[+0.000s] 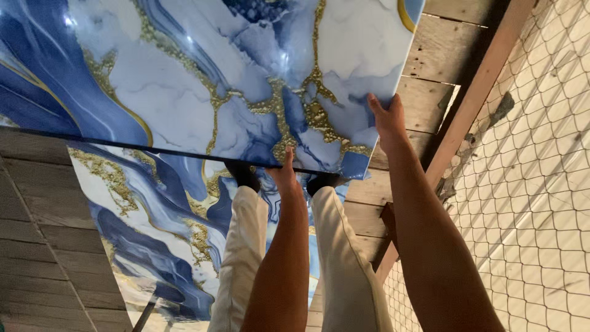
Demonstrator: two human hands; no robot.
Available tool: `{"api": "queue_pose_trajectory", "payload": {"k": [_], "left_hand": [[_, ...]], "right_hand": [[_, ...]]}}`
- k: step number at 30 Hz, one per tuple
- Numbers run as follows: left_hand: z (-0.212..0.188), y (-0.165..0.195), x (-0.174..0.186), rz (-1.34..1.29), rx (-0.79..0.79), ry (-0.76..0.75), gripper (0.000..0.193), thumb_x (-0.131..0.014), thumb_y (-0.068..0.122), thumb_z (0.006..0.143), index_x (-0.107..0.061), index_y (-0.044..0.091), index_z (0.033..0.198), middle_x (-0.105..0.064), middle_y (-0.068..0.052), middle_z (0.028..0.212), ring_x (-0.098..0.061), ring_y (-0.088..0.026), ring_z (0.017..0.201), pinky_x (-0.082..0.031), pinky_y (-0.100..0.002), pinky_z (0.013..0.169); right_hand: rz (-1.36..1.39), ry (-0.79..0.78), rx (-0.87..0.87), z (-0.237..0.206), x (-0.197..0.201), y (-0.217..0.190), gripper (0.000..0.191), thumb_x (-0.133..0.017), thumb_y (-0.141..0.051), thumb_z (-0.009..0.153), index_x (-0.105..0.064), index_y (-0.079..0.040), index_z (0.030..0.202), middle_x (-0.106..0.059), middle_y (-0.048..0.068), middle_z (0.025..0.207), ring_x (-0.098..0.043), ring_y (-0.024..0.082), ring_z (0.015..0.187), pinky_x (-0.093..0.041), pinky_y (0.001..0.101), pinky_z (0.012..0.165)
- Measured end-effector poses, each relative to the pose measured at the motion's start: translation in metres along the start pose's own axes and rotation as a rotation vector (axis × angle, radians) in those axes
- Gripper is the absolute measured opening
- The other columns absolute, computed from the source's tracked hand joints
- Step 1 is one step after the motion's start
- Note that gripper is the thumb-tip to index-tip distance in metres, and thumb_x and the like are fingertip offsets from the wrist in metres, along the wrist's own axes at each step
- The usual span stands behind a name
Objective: The person arranges large square tiles with a blue, white, and gold marble pattern on a wooden floor. They lift and place tiles one at a time, aligning edges to form a continuous surface. Toward the end, they move a patterned cushion and a pink box onto the tiled area.
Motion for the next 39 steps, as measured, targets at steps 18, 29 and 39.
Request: {"api": "queue_pose_trajectory", "payload": {"k": [18, 29, 39], "left_hand": [[0.014, 0.046, 0.013, 0.583, -0.336, 0.079, 0.109, -0.096, 0.025, 0.067, -0.031, -0.013, 0.145, -0.043, -0.026, 0.138, -0.051, -0.037, 0.122, -0.046, -0.048, 0.106], [0.016, -0.025, -0.004, 0.644, -0.331, 0.045, 0.136, -0.091, 0.042, 0.072, -0.001, -0.011, 0.159, -0.019, -0.042, 0.159, -0.025, -0.057, 0.147, -0.029, -0.052, 0.12], [0.013, -0.057, 0.004, 0.589, -0.105, -0.033, 0.143, -0.095, 0.042, 0.057, -0.006, -0.005, 0.158, -0.028, -0.033, 0.151, -0.042, -0.048, 0.136, -0.047, -0.049, 0.107]], "right_hand": [[-0.298, 0.114, 0.13, -0.023, -0.011, 0.01, 0.054, -0.078, -0.033, 0.1, -0.047, 0.001, 0.127, -0.062, 0.016, 0.118, -0.06, 0.021, 0.104, -0.052, 0.0349, 0.088], [0.048, -0.421, -0.077, -0.013, -0.029, 0.035, 0.04, -0.065, -0.02, 0.099, -0.051, -0.009, 0.135, -0.064, 0.003, 0.124, -0.066, 0.015, 0.107, -0.062, 0.0357, 0.086], [-0.019, -0.357, -0.228, -0.005, -0.009, 0.083, 0.035, -0.062, -0.018, 0.103, -0.05, -0.013, 0.135, -0.06, 0.004, 0.129, -0.063, 0.02, 0.113, -0.06, 0.044, 0.087]]}}
Point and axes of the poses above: each hand's wrist, its own z-axis towards the middle knuckle, its own x-axis out of the back of the hand, y = z × x, the point moved 10 cm from there along z, towards the middle knuckle
